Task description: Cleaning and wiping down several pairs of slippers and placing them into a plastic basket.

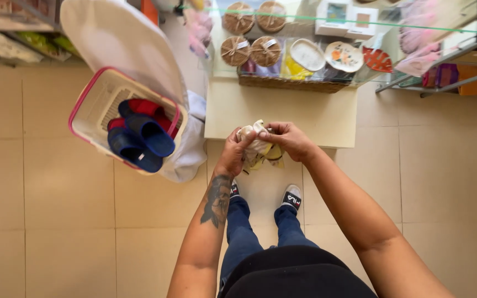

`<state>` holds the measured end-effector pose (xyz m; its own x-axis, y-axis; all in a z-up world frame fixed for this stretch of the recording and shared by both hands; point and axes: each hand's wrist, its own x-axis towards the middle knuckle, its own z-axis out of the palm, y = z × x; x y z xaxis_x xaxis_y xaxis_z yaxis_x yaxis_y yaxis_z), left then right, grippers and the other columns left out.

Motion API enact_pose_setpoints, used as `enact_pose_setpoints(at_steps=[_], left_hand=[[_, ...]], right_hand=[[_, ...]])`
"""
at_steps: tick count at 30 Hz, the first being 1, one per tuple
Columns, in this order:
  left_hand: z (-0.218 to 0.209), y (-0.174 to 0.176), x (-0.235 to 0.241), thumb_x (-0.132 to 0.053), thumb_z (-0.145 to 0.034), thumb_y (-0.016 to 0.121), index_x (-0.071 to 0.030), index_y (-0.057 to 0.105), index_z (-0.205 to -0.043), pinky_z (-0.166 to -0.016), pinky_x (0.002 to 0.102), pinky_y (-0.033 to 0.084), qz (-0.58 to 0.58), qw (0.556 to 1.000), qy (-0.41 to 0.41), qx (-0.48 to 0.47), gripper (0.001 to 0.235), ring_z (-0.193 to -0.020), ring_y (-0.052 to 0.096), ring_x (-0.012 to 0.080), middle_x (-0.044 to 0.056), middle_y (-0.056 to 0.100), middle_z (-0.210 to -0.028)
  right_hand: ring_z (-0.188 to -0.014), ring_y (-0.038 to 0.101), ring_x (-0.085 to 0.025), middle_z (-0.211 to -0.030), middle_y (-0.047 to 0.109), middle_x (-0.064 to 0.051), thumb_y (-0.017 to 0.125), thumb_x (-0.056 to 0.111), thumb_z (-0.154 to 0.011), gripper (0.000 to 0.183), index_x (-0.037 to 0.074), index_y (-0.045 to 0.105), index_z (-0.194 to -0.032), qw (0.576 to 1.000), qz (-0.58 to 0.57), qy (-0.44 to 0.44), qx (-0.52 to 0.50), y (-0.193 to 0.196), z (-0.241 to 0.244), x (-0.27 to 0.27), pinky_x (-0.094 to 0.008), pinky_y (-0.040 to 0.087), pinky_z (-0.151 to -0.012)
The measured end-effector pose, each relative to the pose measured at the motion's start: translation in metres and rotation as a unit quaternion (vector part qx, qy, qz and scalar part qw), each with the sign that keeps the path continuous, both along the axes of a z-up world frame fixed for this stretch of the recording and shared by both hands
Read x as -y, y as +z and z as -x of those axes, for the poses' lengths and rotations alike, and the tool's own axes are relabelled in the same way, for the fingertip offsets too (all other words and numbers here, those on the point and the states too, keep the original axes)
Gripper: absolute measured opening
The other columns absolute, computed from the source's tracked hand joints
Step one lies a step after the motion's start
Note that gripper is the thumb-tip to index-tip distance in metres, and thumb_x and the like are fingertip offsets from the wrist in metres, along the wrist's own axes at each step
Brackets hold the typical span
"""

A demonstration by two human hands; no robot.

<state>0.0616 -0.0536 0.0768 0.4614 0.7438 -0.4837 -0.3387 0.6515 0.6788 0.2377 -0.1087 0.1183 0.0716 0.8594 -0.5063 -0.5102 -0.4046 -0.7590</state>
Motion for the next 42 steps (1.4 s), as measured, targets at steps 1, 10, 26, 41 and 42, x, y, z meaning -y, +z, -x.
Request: enact_pose_setpoints(at_steps=[1,10,26,41,42], left_hand=[[0.01,0.003,-0.009,-0.014,-0.086,0.082,-0.013,0.072,-0.105,-0.086,0.037,0.06,-0.01,1.0,-0.009,-0.008,0.021,-0.091,0.074,0.0183,0.005,0.077,-0.098],[0.055,-0.046,-0.071,-0.005,-0.087,0.06,-0.013,0.077,-0.108,-0.095,0.033,0.052,-0.104,0.983,-0.063,-0.138,0.028,-0.101,0.062,0.0159,0.006,0.069,-0.105],[0.008,-0.068,-0.055,-0.03,-0.094,0.077,-0.019,0.069,-0.132,-0.081,0.033,0.063,-0.053,0.979,-0.118,-0.158,0.041,-0.099,0.069,0.0171,0.004,0.068,-0.118],[-0.045,-0.118,-0.035,-0.071,-0.093,0.058,-0.016,0.072,-0.125,-0.101,0.043,0.053,0.222,0.969,-0.053,0.096,0.065,-0.109,0.066,0.0233,0.006,0.071,-0.124],[-0.048,-0.127,-0.041,-0.071,-0.093,0.058,-0.016,0.072,-0.125,-0.101,0.043,0.053,0.222,0.969,-0.055,0.096,0.065,-0.109,0.066,0.0233,0.006,0.071,-0.124]], right_hand=[[-0.066,0.07,-0.014,-0.077,0.068,-0.001,0.085,0.008,-0.081,0.024,0.005,0.075,-0.102,0.999,-0.008,-0.004,0.03,0.004,0.01,-0.01,-0.033,0.063,-0.058],[-0.07,0.057,-0.001,-0.075,0.061,0.007,0.08,0.015,-0.091,0.019,0.007,0.07,-0.105,0.987,-0.043,-0.011,0.156,0.034,0.063,-0.045,-0.016,0.049,-0.063],[-0.076,0.062,-0.002,-0.082,0.062,0.006,0.076,0.012,-0.095,0.016,0.009,0.067,-0.108,0.988,-0.034,-0.094,0.121,-0.014,-0.003,-0.042,-0.02,0.056,-0.069],[-0.1,0.076,-0.031,-0.107,0.076,-0.013,0.06,-0.002,-0.098,0.029,0.003,0.065,-0.125,0.966,0.041,-0.199,-0.162,-0.116,-0.068,-0.032,-0.046,0.061,-0.092],[-0.1,0.076,-0.031,-0.107,0.076,-0.013,0.06,-0.002,-0.098,0.029,0.003,0.065,-0.125,0.965,0.041,-0.2,-0.161,-0.136,-0.076,-0.029,-0.046,0.061,-0.092]])
